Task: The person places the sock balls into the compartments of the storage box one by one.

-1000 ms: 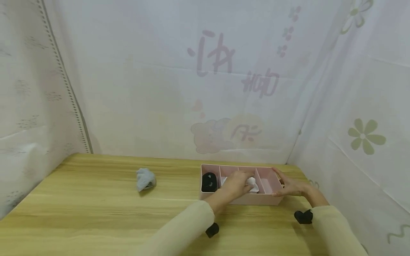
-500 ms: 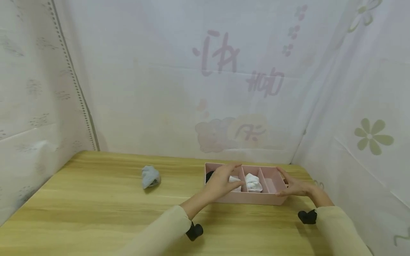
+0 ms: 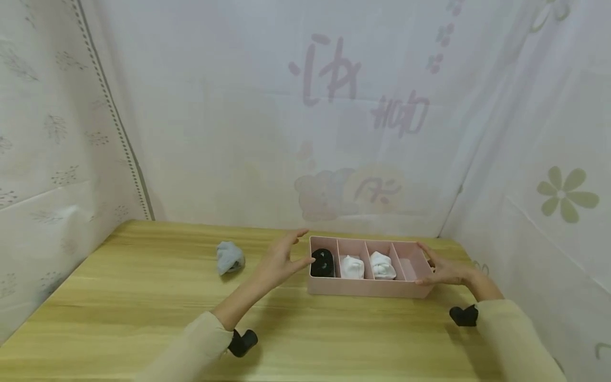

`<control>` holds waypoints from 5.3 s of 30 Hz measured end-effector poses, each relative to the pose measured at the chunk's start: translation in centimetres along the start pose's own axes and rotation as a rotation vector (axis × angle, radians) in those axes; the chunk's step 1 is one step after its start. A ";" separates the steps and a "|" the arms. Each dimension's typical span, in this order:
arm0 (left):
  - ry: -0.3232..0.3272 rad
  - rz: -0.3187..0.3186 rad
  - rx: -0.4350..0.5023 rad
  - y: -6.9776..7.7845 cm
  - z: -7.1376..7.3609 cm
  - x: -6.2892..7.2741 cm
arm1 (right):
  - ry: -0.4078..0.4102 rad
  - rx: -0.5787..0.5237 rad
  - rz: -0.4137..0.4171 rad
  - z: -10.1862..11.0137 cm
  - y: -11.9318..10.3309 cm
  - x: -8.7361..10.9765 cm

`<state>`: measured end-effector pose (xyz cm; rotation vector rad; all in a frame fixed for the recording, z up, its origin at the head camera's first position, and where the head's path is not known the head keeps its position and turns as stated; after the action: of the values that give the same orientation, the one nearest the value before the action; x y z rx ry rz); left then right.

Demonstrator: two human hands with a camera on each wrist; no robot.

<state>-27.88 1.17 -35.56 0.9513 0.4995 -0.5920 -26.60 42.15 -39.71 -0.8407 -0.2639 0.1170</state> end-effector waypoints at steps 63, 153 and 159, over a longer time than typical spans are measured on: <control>0.008 0.305 -0.268 -9.4 7.1 1.4 | 0.016 0.010 0.014 0.2 0.0 -0.1; -0.146 -0.205 -0.140 9.7 -22.0 -3.0 | -0.019 -0.107 -0.006 -0.5 0.5 -0.1; -0.252 -0.250 -0.246 9.9 -22.2 -3.0 | -0.040 -0.136 -0.004 -0.3 0.2 0.0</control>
<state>-26.47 25.39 -38.64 0.5744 0.4554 -0.8427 -26.49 42.10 -40.06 -0.9732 -0.3139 0.1128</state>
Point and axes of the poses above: each hand's wrist, its own x-axis away from the middle knuckle, its own z-axis out of the back of the hand, y = z × x, the point moved 3 cm from there along -x, towards the middle knuckle, and after that the axes turned 13 degrees about y, right-handed, at the moved point
